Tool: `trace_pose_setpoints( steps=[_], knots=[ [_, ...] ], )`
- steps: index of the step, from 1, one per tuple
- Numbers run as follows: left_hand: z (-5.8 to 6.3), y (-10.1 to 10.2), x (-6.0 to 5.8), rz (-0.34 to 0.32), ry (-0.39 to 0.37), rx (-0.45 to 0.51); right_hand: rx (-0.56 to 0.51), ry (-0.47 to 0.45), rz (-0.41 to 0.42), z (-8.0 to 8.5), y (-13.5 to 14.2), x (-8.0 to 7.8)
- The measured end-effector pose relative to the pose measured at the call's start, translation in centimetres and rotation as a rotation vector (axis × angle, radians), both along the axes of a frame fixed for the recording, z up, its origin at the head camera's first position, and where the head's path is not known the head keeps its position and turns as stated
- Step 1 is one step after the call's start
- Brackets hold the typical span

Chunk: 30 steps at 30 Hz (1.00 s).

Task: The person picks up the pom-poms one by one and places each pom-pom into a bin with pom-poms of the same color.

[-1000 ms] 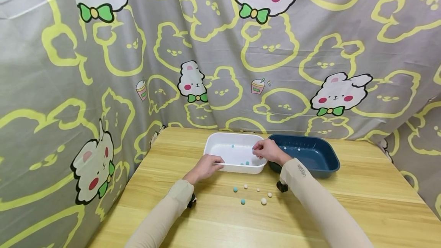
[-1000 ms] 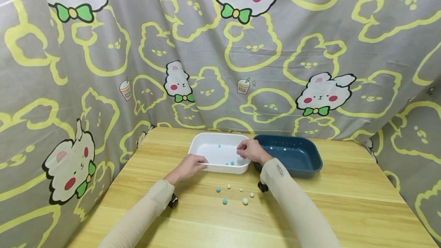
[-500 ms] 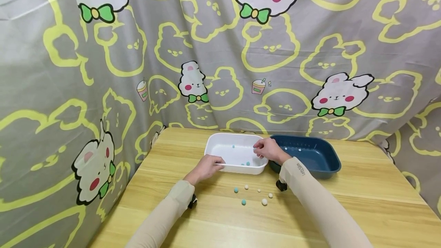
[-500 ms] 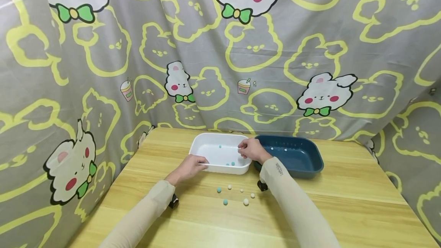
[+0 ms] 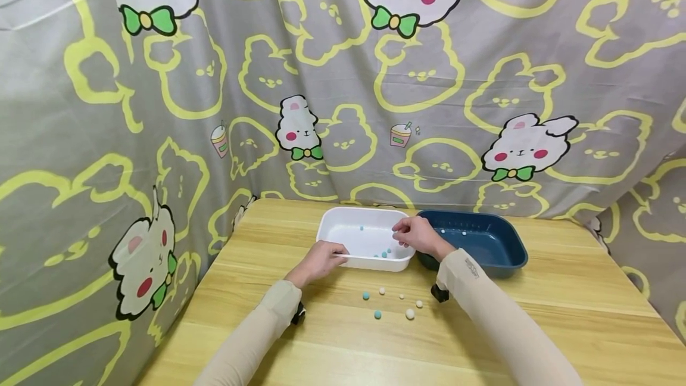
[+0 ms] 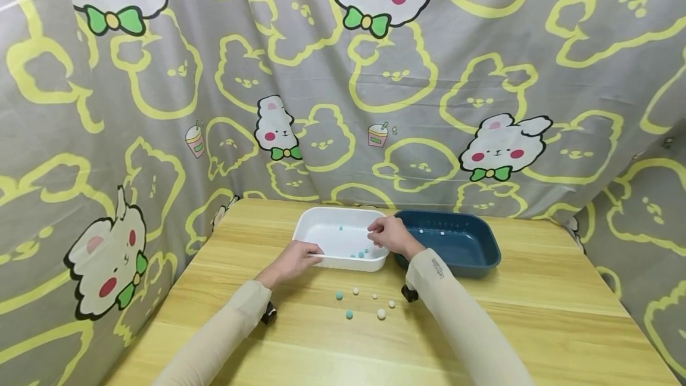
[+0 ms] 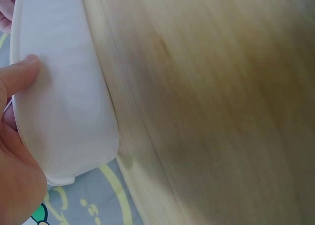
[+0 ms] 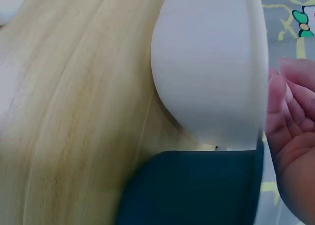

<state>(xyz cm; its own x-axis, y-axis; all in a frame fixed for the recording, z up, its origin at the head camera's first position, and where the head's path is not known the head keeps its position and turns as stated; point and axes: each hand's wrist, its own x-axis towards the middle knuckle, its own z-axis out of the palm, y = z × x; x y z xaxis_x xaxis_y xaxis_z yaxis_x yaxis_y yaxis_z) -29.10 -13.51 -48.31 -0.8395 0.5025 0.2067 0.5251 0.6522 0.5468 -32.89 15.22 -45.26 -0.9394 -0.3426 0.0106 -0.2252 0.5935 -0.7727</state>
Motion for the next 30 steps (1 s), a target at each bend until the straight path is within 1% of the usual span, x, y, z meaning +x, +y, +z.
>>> trace_pose_setpoints(
  steps=[6,9,13,15,21,25,30],
  knots=[
    [0.0,-0.1,0.0,-0.003,0.017,-0.011,0.002,0.054,0.050,0.9,0.2,1.6],
    [0.0,-0.1,0.0,-0.003,0.019,-0.008,-0.002,0.088,0.093,1.2,0.5,2.4],
    [0.0,-0.1,0.1,0.003,0.011,-0.004,-0.003,0.169,0.168,1.4,1.0,3.6],
    [0.1,0.0,0.1,0.002,0.007,-0.005,0.008,0.183,0.184,1.5,1.0,4.2],
    [0.2,-0.1,0.2,-0.005,0.014,-0.005,0.042,0.143,0.209,1.2,0.7,6.1],
    [0.2,-0.1,0.1,-0.009,0.013,-0.002,0.043,0.132,0.257,0.6,0.3,7.1],
    [0.2,-0.1,0.0,-0.004,-0.002,-0.004,0.045,0.157,0.341,-0.2,-0.5,8.3]
  ],
)
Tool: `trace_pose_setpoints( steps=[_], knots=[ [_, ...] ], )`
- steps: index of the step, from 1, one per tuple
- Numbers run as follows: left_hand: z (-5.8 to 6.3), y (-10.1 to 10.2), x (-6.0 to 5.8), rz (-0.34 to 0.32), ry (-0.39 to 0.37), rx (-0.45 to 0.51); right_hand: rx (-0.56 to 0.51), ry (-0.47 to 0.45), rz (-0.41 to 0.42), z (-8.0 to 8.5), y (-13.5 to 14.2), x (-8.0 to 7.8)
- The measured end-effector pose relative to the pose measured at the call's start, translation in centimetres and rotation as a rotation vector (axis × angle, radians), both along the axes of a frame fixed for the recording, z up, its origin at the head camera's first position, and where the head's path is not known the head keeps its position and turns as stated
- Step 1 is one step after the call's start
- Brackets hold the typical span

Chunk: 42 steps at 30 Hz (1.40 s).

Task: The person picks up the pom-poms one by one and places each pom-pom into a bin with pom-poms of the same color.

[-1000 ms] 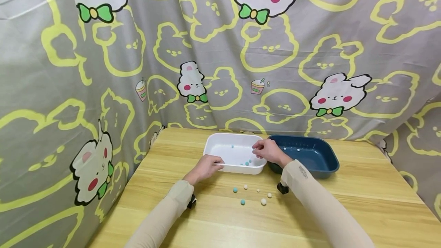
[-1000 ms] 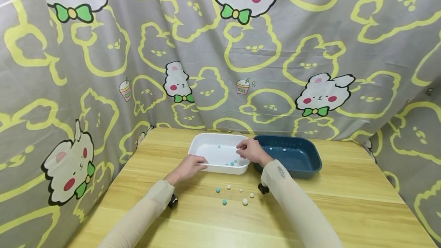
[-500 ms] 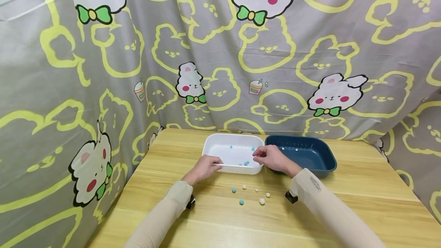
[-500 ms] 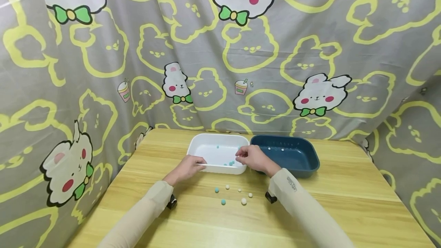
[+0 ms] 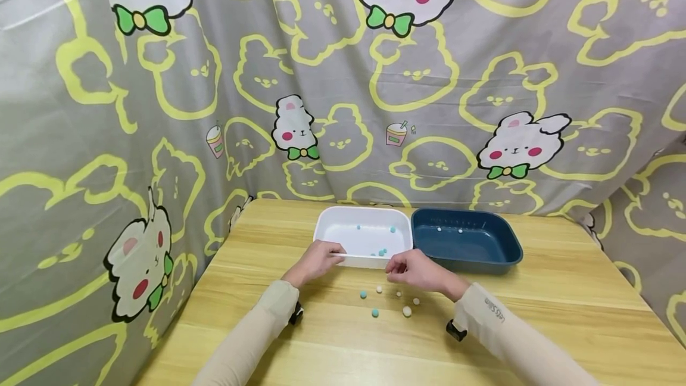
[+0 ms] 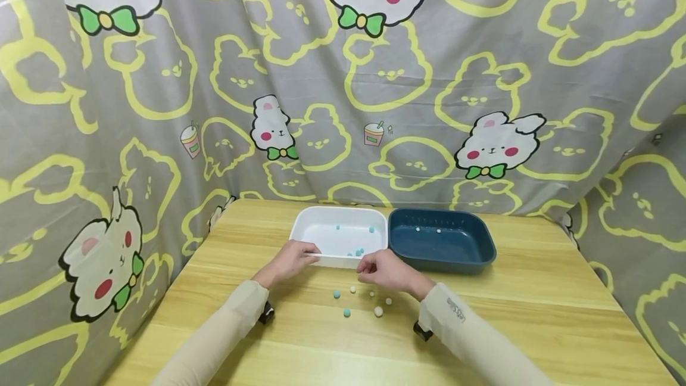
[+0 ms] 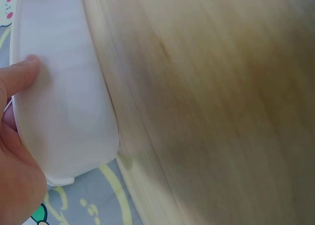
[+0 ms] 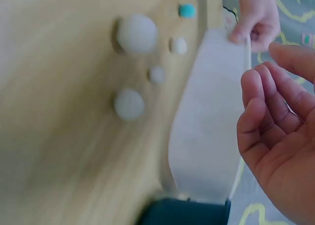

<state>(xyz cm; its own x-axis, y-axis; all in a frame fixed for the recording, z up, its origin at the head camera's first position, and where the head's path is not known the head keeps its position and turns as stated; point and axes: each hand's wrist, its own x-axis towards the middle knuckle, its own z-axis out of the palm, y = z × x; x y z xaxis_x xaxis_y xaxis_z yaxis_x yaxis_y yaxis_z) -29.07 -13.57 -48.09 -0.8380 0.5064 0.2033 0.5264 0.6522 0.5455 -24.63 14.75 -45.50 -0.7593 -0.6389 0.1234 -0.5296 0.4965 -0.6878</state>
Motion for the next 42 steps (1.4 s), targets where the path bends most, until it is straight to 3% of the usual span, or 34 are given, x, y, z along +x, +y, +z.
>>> trace_pose_setpoints(
  steps=[9,17,25,42],
  knots=[
    [-0.2,-0.1,-0.1,0.005,0.004,0.005,0.080,0.079,0.157,-1.0,-1.9,1.4],
    [0.0,0.1,0.0,0.003,0.018,-0.004,0.183,0.030,0.207,-1.9,-2.9,1.8],
    [0.0,0.1,-0.1,0.009,0.012,-0.010,0.244,0.095,0.265,-2.5,-3.6,2.0],
    [-0.1,0.1,0.0,0.016,0.012,0.001,0.330,0.150,0.275,-3.5,-4.2,1.5]
  ],
)
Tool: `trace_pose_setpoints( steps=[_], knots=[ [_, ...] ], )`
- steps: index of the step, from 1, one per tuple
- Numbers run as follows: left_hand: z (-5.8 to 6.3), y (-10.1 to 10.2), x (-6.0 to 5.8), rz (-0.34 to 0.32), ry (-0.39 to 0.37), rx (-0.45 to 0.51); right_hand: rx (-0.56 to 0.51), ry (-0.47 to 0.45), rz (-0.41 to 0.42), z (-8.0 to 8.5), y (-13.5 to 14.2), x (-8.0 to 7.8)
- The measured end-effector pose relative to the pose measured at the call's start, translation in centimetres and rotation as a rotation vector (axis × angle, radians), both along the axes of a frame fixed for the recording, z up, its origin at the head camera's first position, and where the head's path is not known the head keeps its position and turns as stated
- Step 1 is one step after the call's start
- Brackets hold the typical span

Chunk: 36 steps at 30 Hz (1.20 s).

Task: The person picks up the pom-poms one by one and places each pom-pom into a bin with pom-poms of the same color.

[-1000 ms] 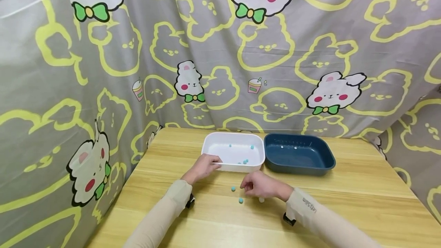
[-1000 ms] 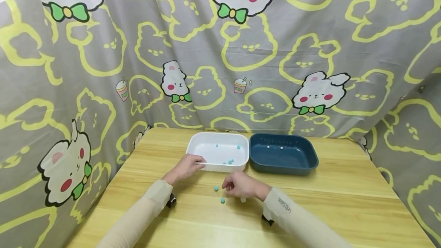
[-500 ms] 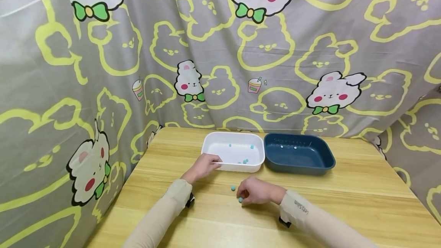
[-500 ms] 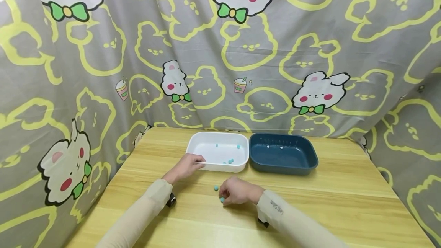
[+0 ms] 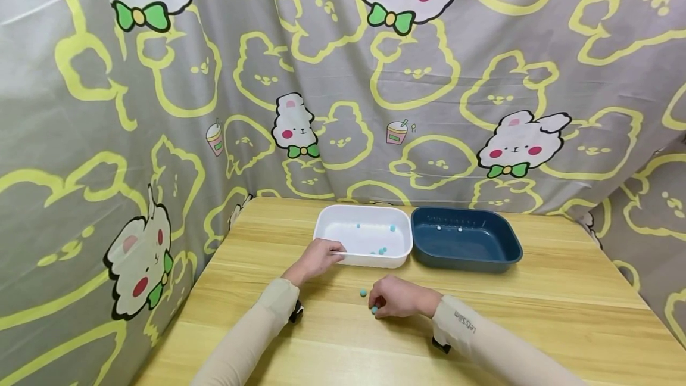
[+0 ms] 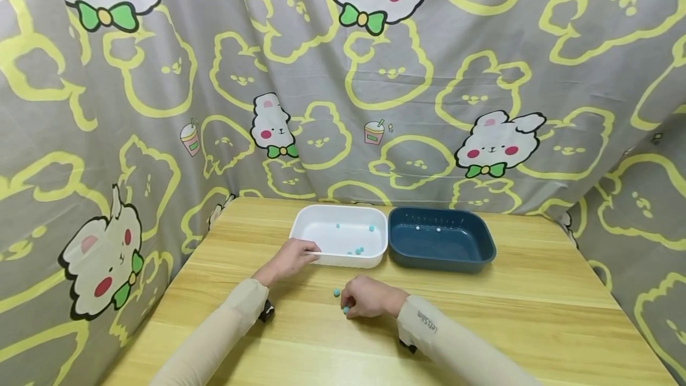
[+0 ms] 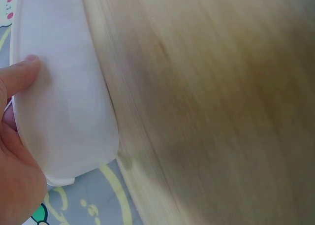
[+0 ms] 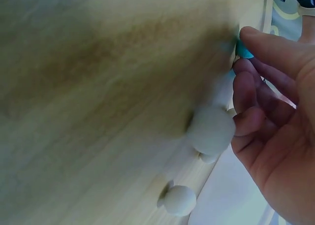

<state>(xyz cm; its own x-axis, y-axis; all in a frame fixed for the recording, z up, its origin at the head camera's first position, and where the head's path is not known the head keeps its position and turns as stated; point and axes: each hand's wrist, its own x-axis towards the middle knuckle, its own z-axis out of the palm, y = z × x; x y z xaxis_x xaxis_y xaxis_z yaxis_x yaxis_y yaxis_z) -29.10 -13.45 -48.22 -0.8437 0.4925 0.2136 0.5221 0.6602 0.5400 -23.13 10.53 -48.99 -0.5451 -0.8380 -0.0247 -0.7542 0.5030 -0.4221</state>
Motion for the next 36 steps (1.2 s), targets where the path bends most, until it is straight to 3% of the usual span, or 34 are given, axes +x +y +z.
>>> trace_pose_setpoints(
  steps=[8,25,36],
  knots=[
    [0.1,0.0,0.1,-0.017,0.021,0.000,-0.008,-0.005,0.003,0.0,0.1,0.0],
    [0.0,0.0,0.1,-0.008,-0.016,0.001,-0.008,-0.023,-0.022,0.3,0.4,0.5],
    [-0.3,-0.1,-0.2,-0.016,0.002,-0.007,-0.133,-0.083,-0.064,1.5,1.5,0.7]
  ],
)
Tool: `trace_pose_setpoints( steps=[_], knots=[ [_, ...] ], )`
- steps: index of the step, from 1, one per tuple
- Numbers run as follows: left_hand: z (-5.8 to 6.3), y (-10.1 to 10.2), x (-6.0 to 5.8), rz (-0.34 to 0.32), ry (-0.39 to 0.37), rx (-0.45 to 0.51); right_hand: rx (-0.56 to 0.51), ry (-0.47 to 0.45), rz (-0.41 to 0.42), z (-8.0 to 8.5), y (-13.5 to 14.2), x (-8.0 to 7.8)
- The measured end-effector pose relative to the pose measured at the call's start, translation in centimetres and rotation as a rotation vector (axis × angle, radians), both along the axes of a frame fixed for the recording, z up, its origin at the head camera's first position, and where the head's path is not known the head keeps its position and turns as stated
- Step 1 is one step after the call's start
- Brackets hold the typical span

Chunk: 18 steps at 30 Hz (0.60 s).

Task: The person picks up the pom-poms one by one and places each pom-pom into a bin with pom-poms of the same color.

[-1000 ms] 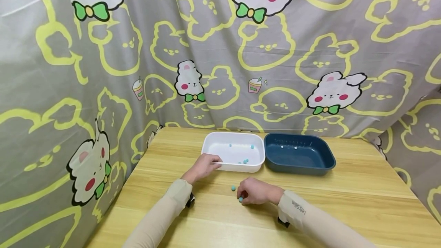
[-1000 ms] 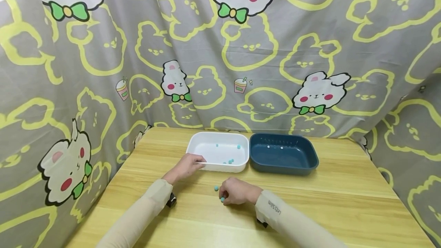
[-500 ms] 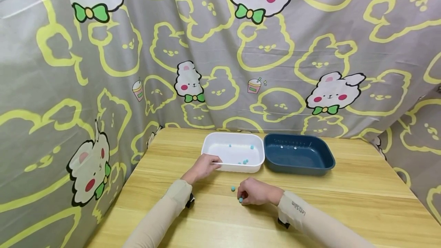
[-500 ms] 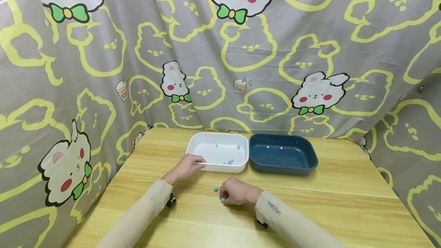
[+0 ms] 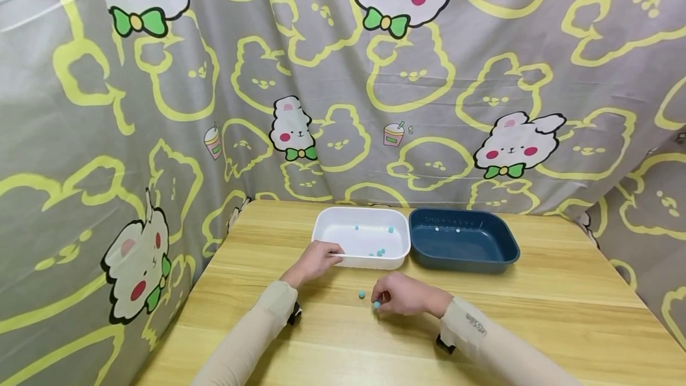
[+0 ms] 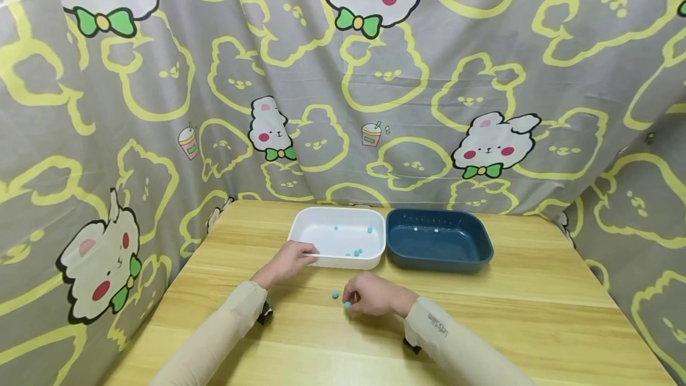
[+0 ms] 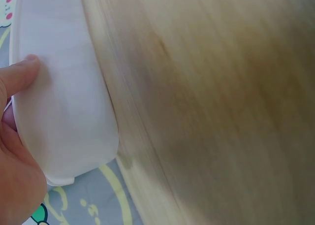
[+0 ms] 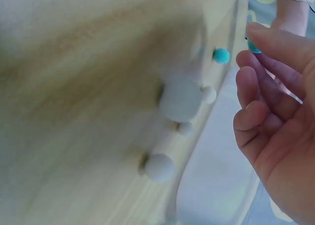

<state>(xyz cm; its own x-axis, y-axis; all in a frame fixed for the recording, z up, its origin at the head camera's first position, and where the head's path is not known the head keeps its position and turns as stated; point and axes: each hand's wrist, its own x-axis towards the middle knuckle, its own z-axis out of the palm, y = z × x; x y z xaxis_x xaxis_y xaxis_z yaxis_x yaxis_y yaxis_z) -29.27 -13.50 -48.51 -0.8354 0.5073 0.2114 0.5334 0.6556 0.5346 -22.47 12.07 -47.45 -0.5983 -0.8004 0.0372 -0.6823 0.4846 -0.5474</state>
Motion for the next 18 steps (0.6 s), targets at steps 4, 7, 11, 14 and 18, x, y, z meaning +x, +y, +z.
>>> trace_pose_setpoints(
  steps=[4,7,11,14,18],
  knots=[
    [0.1,0.0,0.0,-0.006,0.005,-0.004,-0.028,0.004,-0.005,0.5,0.5,-0.1],
    [0.2,0.0,0.0,-0.005,0.003,-0.005,-0.041,0.017,-0.011,0.9,1.0,-0.3],
    [0.2,-0.1,0.1,-0.005,-0.005,-0.003,-0.063,0.054,-0.014,1.4,1.7,-0.5],
    [0.2,0.0,0.1,-0.003,-0.014,-0.003,-0.083,0.065,-0.035,1.6,2.2,-0.7],
    [0.2,0.0,0.1,-0.003,-0.011,-0.005,-0.106,0.052,-0.087,1.9,2.8,-1.0]
  ],
)
